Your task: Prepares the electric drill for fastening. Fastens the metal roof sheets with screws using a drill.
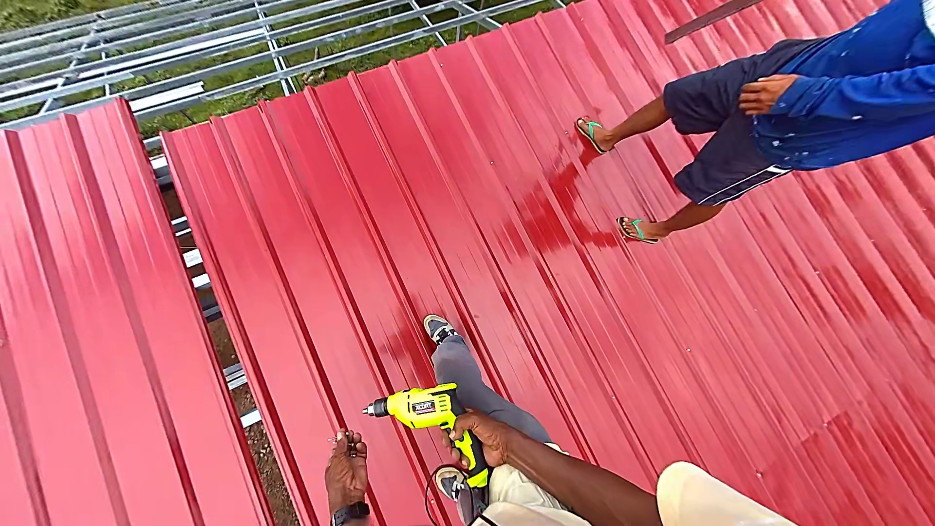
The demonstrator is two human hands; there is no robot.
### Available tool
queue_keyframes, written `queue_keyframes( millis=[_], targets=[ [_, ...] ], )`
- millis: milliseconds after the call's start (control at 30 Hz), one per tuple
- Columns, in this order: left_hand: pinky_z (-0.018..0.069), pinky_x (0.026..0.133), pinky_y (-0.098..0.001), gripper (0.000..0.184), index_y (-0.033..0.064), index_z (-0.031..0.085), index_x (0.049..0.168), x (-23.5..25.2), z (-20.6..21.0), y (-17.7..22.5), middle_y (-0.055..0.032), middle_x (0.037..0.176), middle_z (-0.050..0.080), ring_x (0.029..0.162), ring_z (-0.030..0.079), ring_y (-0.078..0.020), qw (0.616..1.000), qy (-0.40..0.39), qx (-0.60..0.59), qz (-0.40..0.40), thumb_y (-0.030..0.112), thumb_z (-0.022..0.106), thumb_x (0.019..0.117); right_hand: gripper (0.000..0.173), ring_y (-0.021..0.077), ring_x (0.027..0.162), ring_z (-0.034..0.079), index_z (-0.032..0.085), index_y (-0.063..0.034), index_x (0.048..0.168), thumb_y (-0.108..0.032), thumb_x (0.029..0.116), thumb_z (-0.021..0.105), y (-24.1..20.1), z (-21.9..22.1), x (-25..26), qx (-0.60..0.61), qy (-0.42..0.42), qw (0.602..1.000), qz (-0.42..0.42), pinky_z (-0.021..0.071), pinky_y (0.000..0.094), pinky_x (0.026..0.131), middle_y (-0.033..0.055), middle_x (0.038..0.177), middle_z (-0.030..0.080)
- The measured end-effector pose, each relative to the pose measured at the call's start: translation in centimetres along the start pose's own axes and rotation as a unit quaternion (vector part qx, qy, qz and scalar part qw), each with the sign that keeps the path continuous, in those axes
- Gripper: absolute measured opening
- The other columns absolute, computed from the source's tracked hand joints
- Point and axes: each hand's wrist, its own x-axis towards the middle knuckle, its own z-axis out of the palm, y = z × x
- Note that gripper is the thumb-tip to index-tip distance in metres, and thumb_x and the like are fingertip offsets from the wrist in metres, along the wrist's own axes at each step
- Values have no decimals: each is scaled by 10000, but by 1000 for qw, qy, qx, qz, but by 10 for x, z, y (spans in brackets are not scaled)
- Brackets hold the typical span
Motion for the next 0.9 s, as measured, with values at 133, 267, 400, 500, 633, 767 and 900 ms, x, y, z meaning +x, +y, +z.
queue_keyframes(
  millis=[133, 267, 400, 500, 633, 767, 900],
  targets=[
    [595, 589, -282, 175, 93, 615, 1031, 5, 13, -9, -40, 824, 677, 685, 681, -140, 999, -20, -8, -32, 215, 501, 1082, 289, 234, 661, 674, 581, -94, 1143, -106, 864, 652, 0, -5, -1, 13, -13, 1000, 0, 575, 367, 543, 139, 945, 689],
    [615, 644, -298, 190, 107, 621, 1058, 3, 17, -14, -44, 843, 683, 721, 696, -153, 994, -71, -66, -57, 217, 470, 1090, 299, 232, 646, 670, 579, -93, 1145, -108, 858, 661, 1, -5, -2, 6, 2, 1000, 6, 573, 367, 547, 141, 935, 691],
    [622, 664, -301, 226, 104, 637, 1033, 1, 20, -12, -44, 842, 694, 736, 704, -154, 988, -95, -114, -51, 210, 448, 1095, 315, 241, 642, 673, 561, -91, 1154, -89, 852, 653, 0, -3, 0, 12, 6, 1000, 8, 576, 372, 541, 146, 915, 686],
    [625, 670, -317, 200, 97, 647, 1041, -3, 20, -8, -65, 864, 705, 753, 712, -171, 988, -99, -107, -48, 206, 485, 1082, 339, 243, 646, 671, 557, -92, 1176, -82, 852, 657, 2, -1, 0, 3, 9, 1000, 7, 575, 372, 548, 146, 920, 684],
    [629, 719, -347, 156, 68, 614, 1115, -5, 29, -1, -106, 941, 720, 812, 726, -196, 992, -119, -40, -34, 173, 507, 1073, 361, 243, 636, 671, 550, -97, 1191, -87, 848, 662, 0, 3, -1, -9, 26, 1000, 11, 573, 373, 546, 145, 907, 689],
    [612, 668, -316, 138, 39, 604, 1136, 1, 34, -2, -95, 907, 705, 753, 703, -167, 997, -69, 46, -12, 135, 541, 1060, 352, 252, 650, 671, 549, -92, 1196, -81, 859, 652, 4, -3, 3, 1, 9, 1000, 10, 576, 383, 556, 152, 929, 684],
    [604, 653, -298, 145, 61, 594, 1114, 12, 25, -11, -66, 891, 693, 745, 694, -147, 999, 8, 43, -2, 175, 510, 1078, 331, 241, 654, 675, 558, -104, 1184, -86, 865, 644, 3, -3, 2, 12, -4, 1000, 8, 578, 375, 557, 144, 940, 692]
  ],
)
